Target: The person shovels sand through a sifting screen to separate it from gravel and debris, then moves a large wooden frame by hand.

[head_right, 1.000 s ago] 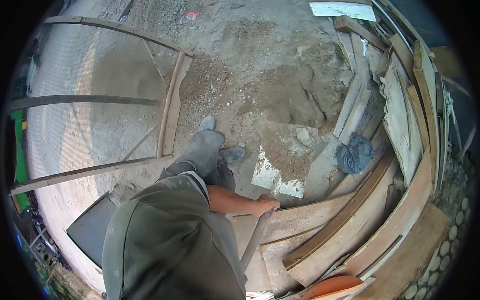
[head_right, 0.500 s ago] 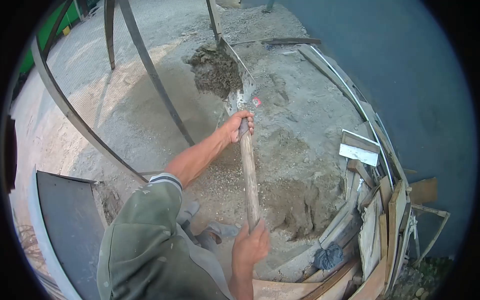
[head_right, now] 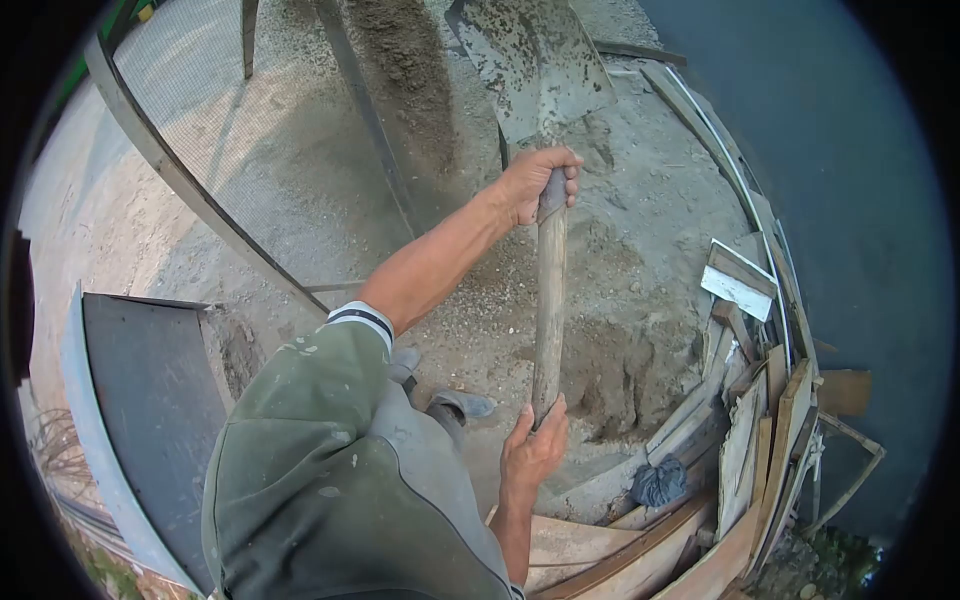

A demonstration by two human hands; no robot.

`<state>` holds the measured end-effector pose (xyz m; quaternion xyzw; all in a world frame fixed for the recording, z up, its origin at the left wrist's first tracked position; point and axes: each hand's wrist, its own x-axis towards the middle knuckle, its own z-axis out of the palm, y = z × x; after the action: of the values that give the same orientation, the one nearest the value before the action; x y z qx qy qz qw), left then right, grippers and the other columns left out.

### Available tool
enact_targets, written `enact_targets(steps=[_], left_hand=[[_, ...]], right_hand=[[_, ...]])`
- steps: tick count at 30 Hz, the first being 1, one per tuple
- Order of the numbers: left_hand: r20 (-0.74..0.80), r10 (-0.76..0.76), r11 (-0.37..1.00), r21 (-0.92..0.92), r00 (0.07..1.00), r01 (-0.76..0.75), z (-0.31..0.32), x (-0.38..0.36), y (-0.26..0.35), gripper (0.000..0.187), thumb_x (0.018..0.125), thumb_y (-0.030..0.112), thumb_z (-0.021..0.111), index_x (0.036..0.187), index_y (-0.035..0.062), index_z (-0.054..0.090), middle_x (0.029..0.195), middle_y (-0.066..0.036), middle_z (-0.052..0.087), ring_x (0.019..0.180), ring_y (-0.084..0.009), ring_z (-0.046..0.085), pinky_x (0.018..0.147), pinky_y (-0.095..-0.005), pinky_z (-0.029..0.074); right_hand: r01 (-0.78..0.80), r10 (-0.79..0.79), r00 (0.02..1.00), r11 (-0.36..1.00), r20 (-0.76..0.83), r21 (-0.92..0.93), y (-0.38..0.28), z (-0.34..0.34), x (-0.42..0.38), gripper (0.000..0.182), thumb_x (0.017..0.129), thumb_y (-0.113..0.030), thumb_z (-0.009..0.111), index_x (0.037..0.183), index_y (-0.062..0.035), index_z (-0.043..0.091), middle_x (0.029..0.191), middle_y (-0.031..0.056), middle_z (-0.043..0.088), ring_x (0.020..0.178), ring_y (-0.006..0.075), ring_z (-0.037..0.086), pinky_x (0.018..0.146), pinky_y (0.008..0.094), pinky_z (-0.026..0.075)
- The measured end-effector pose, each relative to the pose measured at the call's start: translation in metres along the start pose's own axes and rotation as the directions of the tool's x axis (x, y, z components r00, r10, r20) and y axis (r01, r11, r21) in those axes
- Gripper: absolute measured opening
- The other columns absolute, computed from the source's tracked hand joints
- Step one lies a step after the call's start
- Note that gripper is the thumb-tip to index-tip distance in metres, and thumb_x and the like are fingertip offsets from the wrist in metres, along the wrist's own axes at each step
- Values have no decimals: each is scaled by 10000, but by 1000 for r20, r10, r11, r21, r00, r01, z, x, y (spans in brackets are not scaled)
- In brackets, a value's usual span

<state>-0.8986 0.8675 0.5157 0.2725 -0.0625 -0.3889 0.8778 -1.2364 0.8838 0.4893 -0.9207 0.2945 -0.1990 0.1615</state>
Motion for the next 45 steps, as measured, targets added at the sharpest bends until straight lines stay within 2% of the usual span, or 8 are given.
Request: enact_targets(steps=[4, 8, 13, 22, 26, 29, 37, 45], left_hand=[[-205, -240, 967, 32, 949, 252, -55, -23, -133, 121, 734, 100, 604, 655, 48, 528, 582, -34, 523, 466, -126, 530, 418, -283, 479], [-412, -499, 834, 12, 762, 552, -96, -91, -279, 137, 709, 94, 613, 622, 44, 519, 576, -56, 525, 444, -144, 511, 393, -300, 451], [-727, -538, 321, 291, 426, 901, -103, -189, -402, 144, 698, 101, 608, 603, 25, 531, 606, -101, 551, 481, -174, 525, 407, -344, 430], [-695, -664, -187, 512, 276, 838, -141, -257, -505, 96, 739, 146, 558, 665, 86, 576, 627, -47, 577, 572, -181, 561, 495, -351, 423], [-544, -783, -430, 824, 302, 368, -244, -271, -537, 84, 767, 194, 528, 715, 193, 594, 660, 46, 592, 647, -129, 596, 544, -286, 457], [-717, -690, -464, 544, 100, 699, -181, -246, -514, 31, 722, 125, 584, 694, 130, 573, 633, -3, 571, 574, -160, 584, 487, -316, 447], [-807, -590, -501, 369, 2, 783, -133, -123, -582, 86, 687, 63, 608, 652, 65, 529, 582, -65, 499, 464, -199, 512, 409, -351, 416], [-662, -732, -424, 629, 163, 651, -87, 127, -796, 110, 753, 100, 563, 652, 66, 539, 577, -59, 492, 481, -188, 501, 429, -337, 399]], right_hand=[[-239, 268, 952, 954, 150, -183, 38, 8, -83, 446, 822, -202, 550, 1188, 21, 425, 948, 244, 538, 841, 418, 528, 700, 453, 425], [-595, 743, 611, 659, 274, -459, 64, 1, -162, 456, 807, -338, 548, 1149, -53, 448, 968, 229, 562, 902, 412, 536, 748, 456, 439], [-735, 921, 262, 384, 288, -559, 91, -30, -235, 468, 790, -368, 556, 1125, -54, 463, 950, 227, 571, 891, 404, 547, 748, 457, 442], [-850, 917, -292, -117, 273, -514, 97, -54, -312, 494, 760, -421, 572, 1082, -55, 492, 918, 224, 588, 871, 391, 568, 747, 459, 447], [-828, 853, -445, -277, 271, -487, 102, -57, -310, 507, 747, -445, 579, 1063, -55, 505, 904, 222, 596, 862, 385, 577, 747, 460, 449], [-768, 771, -575, -394, 274, -505, 120, -61, -293, 517, 737, -463, 584, 1049, -55, 514, 894, 221, 602, 856, 381, 583, 747, 460, 451], [-690, 540, -724, -542, 430, -480, 138, 24, -126, 547, 711, -510, 598, 1010, -56, 540, 866, 218, 617, 838, 369, 602, 747, 462, 456], [-895, 818, -440, -434, 370, -105, 343, 139, 20, 499, 711, -475, 622, 923, -32, 534, 757, 208, 622, 702, 375, 613, 625, 469, 478]])
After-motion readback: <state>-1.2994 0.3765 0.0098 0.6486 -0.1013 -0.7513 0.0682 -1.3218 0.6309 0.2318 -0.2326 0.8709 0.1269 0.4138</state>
